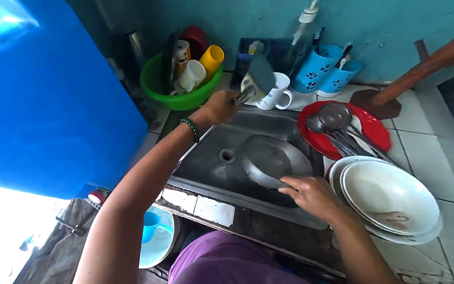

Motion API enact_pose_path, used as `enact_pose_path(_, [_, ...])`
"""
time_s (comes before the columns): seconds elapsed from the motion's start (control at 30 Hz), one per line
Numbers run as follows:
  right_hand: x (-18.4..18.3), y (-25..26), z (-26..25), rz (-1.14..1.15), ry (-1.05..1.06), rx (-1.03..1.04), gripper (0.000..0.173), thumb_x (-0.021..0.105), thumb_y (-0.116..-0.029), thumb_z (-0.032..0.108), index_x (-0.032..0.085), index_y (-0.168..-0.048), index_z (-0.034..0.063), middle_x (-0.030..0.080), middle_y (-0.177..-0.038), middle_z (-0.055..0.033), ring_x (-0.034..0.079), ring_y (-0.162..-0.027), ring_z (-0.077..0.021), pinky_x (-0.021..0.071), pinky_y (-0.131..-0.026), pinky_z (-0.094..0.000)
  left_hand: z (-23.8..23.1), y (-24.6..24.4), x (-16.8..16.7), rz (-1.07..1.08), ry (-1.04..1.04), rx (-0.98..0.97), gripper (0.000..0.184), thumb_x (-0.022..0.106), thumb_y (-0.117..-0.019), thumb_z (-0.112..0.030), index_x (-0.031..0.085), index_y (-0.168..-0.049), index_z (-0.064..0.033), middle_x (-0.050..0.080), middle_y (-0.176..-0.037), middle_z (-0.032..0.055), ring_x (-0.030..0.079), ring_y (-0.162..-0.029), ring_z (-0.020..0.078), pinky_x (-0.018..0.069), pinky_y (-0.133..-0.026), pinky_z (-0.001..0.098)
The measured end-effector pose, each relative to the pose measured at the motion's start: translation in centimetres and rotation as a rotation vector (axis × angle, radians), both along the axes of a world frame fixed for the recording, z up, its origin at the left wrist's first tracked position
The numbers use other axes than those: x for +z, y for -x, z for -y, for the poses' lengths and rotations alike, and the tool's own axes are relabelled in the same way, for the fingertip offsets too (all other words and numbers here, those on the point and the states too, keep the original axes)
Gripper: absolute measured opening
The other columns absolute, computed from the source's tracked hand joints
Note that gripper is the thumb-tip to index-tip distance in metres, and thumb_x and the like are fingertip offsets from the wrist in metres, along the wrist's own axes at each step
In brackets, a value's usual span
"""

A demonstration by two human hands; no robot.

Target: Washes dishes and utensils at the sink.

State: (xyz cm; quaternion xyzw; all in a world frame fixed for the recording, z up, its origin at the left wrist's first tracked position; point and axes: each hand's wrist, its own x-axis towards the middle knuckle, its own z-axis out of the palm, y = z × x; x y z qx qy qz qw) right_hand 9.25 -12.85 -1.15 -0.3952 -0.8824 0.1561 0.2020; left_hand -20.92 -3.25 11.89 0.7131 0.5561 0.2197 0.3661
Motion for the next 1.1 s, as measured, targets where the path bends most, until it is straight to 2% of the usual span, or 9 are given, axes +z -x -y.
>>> enact_pose_path(0.27, [-0.2,-0.3,0.4,0.018,0.001,-0.007,0.015,0.069,-0.0881,0.002,0.075,-0.099,-0.0056,0.071,-0.080,-0.0254,0.072,-0.074,-0.0453,0.0529,-0.069,-0.0652,0.9,4.5,-8.7,-0.046,0.384,0.200,0.045,0.050,-0.1056,-0.004,0.037,-0.149,-0.0044,0.058,-0.103,0.0162,0.057,-0.073,0.0182,0.0521,-0.065,0.0334])
enact_pose_path(0.37, [0.0,-0.3,0.3,0.040,-0.005,0.001,0.016,0.069,-0.0881,0.003,0.075,-0.100,-0.0057,0.071,-0.080,-0.0257,0.071,-0.074,-0.0465,0.0527,-0.069,-0.0658,0.9,6.9,-10.9,-0.139,0.377,0.284,0.052,0.055,-0.1051,-0.011,0.034,-0.151,-0.0036,0.058,-0.120,0.0246,0.061,-0.087,0.0286,0.0537,-0.077,0.0435])
enact_pose_path(0.43, [0.1,-0.3,0.1,0.056,0.002,0.017,0.015,0.069,-0.0890,0.003,0.075,-0.101,-0.0053,0.072,-0.082,-0.0254,0.071,-0.076,-0.0469,0.0531,-0.071,-0.0664,0.7,8.4,-12.2,-0.213,0.328,0.326,0.060,0.063,-0.1017,-0.014,0.034,-0.153,-0.0019,0.057,-0.130,0.0309,0.063,-0.102,0.0395,0.0519,-0.088,0.0544])
enact_pose_path(0.5, [0.1,-0.3,0.0,0.048,-0.014,0.027,0.016,0.068,-0.0886,0.003,0.075,-0.100,-0.0054,0.072,-0.082,-0.0253,0.071,-0.075,-0.0463,0.0533,-0.071,-0.0660,0.7,9.5,-13.0,-0.274,0.297,0.342,0.056,0.060,-0.1031,-0.010,0.036,-0.152,0.0015,0.053,-0.139,0.0330,0.058,-0.122,0.0462,0.0460,-0.102,0.0599])
enact_pose_path(0.63, [0.4,0.1,0.1,0.008,-0.061,0.030,0.020,0.066,-0.0887,0.008,0.076,-0.100,-0.0044,0.072,-0.080,-0.0226,0.072,-0.073,-0.0428,0.0545,-0.069,-0.0622,0.7,11.2,-15.4,-0.388,0.219,0.377,0.045,0.047,-0.1088,-0.015,0.043,-0.148,0.0068,0.052,-0.141,0.0333,0.052,-0.132,0.0468,0.0399,-0.111,0.0602])
enact_pose_path(0.8, [0.8,0.7,0.1,-0.031,-0.063,0.027,0.019,0.065,-0.0891,0.011,0.075,-0.098,-0.0020,0.072,-0.079,-0.0197,0.072,-0.073,-0.0388,0.0557,-0.068,-0.0575,1.9,10.3,-15.2,-0.554,0.103,0.488,0.046,0.053,-0.1046,-0.009,0.043,-0.146,0.0077,0.052,-0.140,0.0351,0.055,-0.128,0.0503,0.0445,-0.106,0.0634])
enact_pose_path(0.93, [1.1,1.1,0.1,-0.008,-0.046,0.058,0.016,0.066,-0.0889,0.008,0.075,-0.097,-0.0019,0.071,-0.079,-0.0197,0.072,-0.073,-0.0387,0.0557,-0.070,-0.0575,3.8,8.0,-15.2,-0.595,-0.176,0.363,0.056,0.067,-0.0900,0.005,0.050,-0.143,0.0056,0.036,-0.154,0.0358,0.044,-0.135,0.0572,0.0427,-0.105,0.0674])
enact_pose_path(1.03, [1.5,1.0,0.0,0.052,-0.052,0.090,0.015,0.068,-0.0876,0.004,0.076,-0.099,-0.0017,0.072,-0.079,-0.0201,0.072,-0.073,-0.0404,0.0555,-0.070,-0.0596,5.8,6.2,-16.2,-0.630,-0.162,0.145,0.048,0.068,-0.0948,-0.011,0.057,-0.140,0.0022,0.050,-0.146,0.0287,0.050,-0.133,0.0481,0.0444,-0.106,0.0630])
enact_pose_path(1.1, [1.6,1.0,-0.1,0.071,-0.080,0.114,0.015,0.067,-0.0869,0.004,0.076,-0.098,-0.0019,0.071,-0.078,-0.0203,0.072,-0.072,-0.0412,0.0555,-0.070,-0.0603,7.0,5.1,-15.7,-0.607,0.232,0.113,0.054,0.062,-0.1019,-0.033,0.054,-0.142,0.0020,0.054,-0.144,0.0255,0.050,-0.136,0.0418,0.0394,-0.111,0.0602])
